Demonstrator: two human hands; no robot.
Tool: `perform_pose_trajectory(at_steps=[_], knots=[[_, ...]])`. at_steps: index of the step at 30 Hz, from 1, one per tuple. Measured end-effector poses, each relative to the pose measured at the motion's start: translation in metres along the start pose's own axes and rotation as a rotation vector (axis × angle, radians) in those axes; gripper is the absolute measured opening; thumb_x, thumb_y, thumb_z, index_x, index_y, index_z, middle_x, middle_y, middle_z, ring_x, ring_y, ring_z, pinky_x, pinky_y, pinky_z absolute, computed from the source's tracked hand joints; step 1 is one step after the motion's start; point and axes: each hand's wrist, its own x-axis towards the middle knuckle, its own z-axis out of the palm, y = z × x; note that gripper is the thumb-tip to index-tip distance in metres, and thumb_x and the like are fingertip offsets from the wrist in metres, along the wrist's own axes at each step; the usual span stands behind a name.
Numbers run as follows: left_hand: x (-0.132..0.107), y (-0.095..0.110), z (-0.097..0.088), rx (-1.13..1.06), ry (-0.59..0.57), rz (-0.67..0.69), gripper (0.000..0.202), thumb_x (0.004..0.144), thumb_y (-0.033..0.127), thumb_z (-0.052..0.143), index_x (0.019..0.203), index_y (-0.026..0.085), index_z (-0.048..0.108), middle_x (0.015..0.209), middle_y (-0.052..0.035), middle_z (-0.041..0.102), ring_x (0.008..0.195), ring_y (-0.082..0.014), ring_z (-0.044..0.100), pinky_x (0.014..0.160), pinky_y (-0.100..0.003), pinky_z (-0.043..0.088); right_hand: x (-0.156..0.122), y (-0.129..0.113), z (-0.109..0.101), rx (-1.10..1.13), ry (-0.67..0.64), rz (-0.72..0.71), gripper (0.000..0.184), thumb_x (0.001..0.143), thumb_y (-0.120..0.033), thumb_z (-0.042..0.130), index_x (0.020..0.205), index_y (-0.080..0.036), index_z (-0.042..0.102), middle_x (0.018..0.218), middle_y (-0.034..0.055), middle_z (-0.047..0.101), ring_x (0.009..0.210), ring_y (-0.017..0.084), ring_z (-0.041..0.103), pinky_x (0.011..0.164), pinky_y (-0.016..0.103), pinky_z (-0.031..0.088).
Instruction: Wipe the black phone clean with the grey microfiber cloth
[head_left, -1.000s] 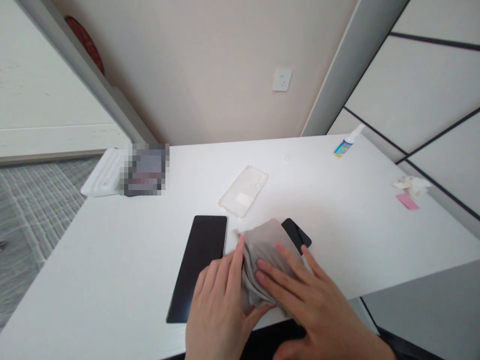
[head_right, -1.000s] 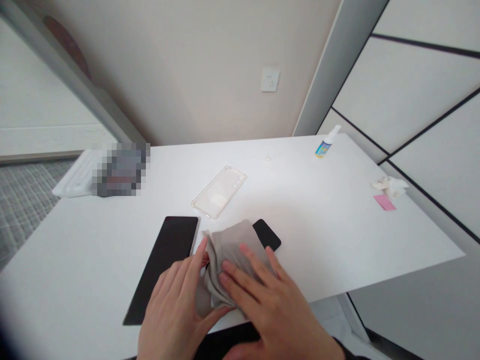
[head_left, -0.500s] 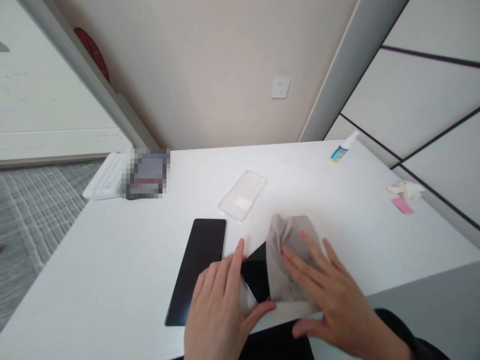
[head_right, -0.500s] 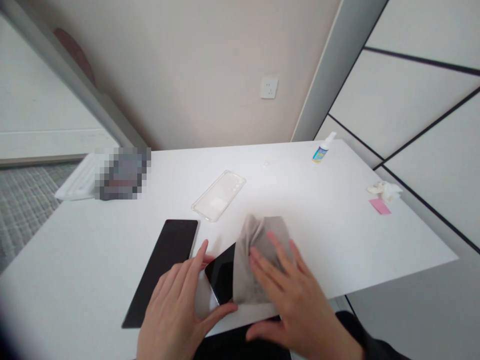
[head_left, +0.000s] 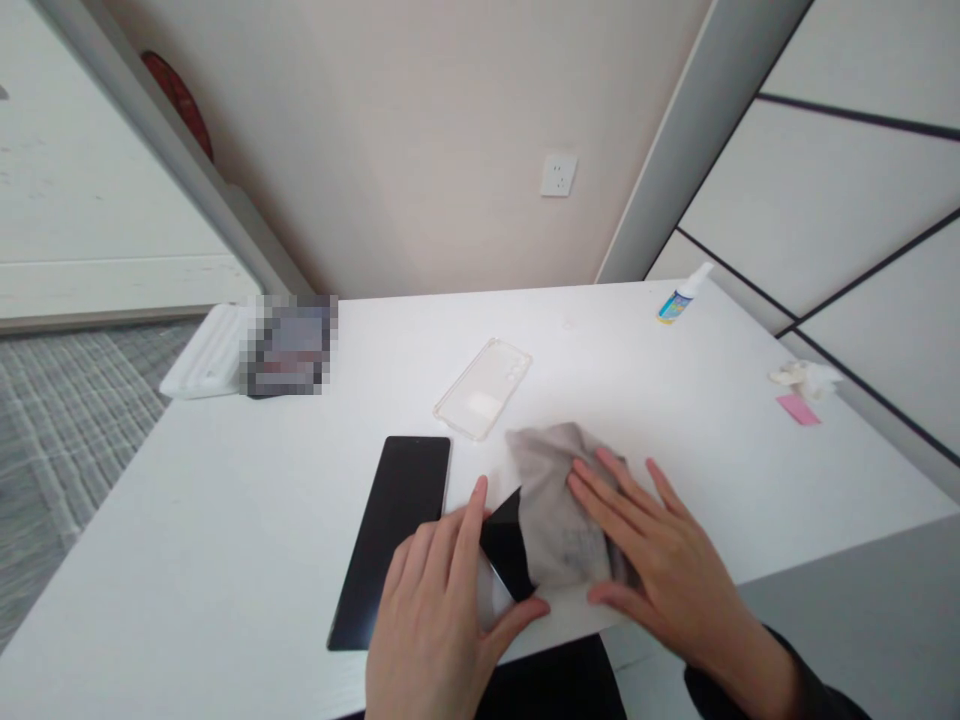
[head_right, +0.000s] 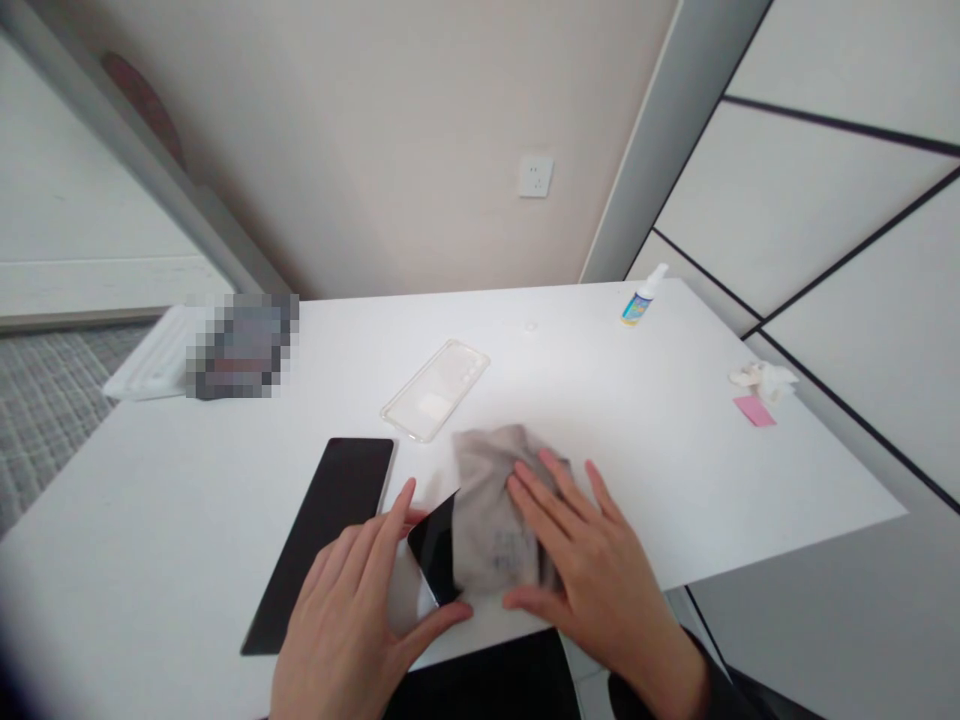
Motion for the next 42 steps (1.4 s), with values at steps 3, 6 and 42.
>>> perform_pose_trajectory(at_steps=[3,6,42], knots=[[0.0,0.0,0.0,0.003,-0.007,-0.002,0.088,0.1,0.075,0.039,0.161,0.013,0.032,0.119,-0.0101,0.071,0.102,-0.0269,0.064,0.09,-0.039,0.045,0.006,-0.003,-0.001,0.012,0.011,-0.027,0.104,0.095,-0.088,0.036,0.158,-0.006,0.044,0.167,0.0112,0.042,0.16,0.034,0.027,0.133,0.052,0.001],[0.0,-0.001,0.001,0.031,0.008,0.023,0.084,0.103,0.072,0.032,0.16,0.01,0.035,0.119,-0.0111,0.07,0.101,-0.027,0.062,0.09,-0.039,0.045,0.013,-0.008,-0.003,0.097,-0.014,-0.205,0.1,0.096,-0.088,0.029,0.158,-0.012,0.046,0.166,0.0038,0.045,0.158,0.024,0.033,0.134,0.045,-0.005],[-0.002,0.002,0.0,-0.048,-0.037,-0.024,0.086,0.1,0.074,0.04,0.161,0.013,0.034,0.126,-0.01,0.069,0.111,-0.0273,0.062,0.097,-0.039,0.043,-0.003,0.0,-0.001,0.128,-0.047,-0.151,0.106,0.094,-0.089,0.036,0.162,-0.008,0.038,0.169,0.008,0.038,0.159,0.027,0.031,0.134,0.046,-0.006]])
